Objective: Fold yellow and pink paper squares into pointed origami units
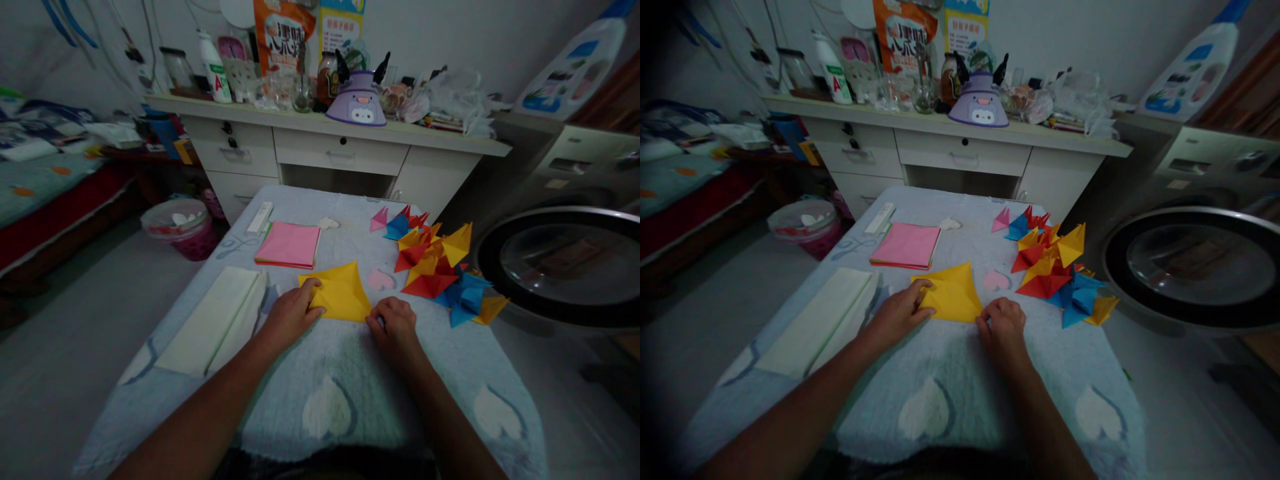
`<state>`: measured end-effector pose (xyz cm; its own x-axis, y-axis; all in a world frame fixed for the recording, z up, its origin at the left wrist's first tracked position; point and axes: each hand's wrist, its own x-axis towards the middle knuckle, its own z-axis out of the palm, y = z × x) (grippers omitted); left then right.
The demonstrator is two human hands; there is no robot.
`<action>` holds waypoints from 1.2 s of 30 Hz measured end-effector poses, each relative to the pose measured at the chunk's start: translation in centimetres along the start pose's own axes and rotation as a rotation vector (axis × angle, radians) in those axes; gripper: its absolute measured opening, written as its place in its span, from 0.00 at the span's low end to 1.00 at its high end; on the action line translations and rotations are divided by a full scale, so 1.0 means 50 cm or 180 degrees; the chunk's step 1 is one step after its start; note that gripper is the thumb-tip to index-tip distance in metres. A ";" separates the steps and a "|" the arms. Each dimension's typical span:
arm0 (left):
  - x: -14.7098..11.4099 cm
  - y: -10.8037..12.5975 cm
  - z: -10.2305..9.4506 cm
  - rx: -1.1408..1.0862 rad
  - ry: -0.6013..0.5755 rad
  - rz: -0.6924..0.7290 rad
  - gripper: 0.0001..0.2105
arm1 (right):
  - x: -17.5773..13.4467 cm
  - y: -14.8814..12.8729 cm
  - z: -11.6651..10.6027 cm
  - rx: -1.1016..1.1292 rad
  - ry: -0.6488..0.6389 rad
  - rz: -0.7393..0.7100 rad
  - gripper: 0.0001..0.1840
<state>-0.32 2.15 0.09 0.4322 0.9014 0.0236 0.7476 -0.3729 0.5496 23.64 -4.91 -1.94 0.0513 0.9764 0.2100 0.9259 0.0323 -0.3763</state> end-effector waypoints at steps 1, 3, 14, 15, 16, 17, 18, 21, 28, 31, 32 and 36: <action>0.000 0.001 0.001 0.0072 0.0028 0.0000 0.19 | 0.001 0.001 0.003 -0.0020 0.0019 0.0029 0.06; -0.001 0.005 0.001 0.0222 0.0062 0.0027 0.18 | 0.002 0.004 0.008 -0.0065 0.0087 0.0070 0.06; -0.003 0.002 0.012 0.0469 0.0159 0.0389 0.13 | 0.002 -0.011 0.005 -0.0088 0.0209 0.0172 0.04; -0.004 0.004 0.010 0.0506 0.0167 0.0399 0.12 | 0.002 -0.011 0.005 -0.0086 0.0193 0.0194 0.03; -0.004 0.005 0.009 0.0549 0.0186 0.0414 0.11 | 0.002 -0.009 0.006 -0.0087 0.0172 0.0196 0.03; -0.005 0.007 0.008 0.0601 0.0213 0.0433 0.09 | 0.002 -0.006 0.007 -0.0092 0.0157 0.0181 0.03; -0.005 0.008 0.007 0.0658 0.0257 0.0459 0.08 | 0.002 -0.003 0.008 -0.0099 0.0147 0.0152 0.03; -0.006 0.009 0.010 0.0843 0.0417 0.0628 0.07 | 0.002 0.004 0.011 -0.0116 0.0149 0.0061 0.02; -0.018 0.025 0.023 0.1130 -0.0171 0.1404 0.10 | 0.001 -0.009 0.004 -0.0077 0.0191 0.0115 0.03; -0.030 0.044 0.025 0.1311 -0.0286 0.1338 0.12 | 0.001 -0.008 0.002 -0.0025 0.0118 0.0083 0.04; -0.035 0.050 0.026 0.1339 -0.0271 0.1293 0.13 | 0.001 -0.008 0.003 -0.0027 0.0130 0.0069 0.05; -0.052 0.069 0.031 0.1378 -0.0163 0.1181 0.18 | 0.002 -0.005 0.007 -0.0094 0.0241 0.0085 0.07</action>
<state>1.89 -1.82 0.65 0.7209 0.6853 0.1031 0.6749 -0.7281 0.1197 23.30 -4.77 -2.16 0.1034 0.9578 0.2683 0.9344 -0.0011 -0.3561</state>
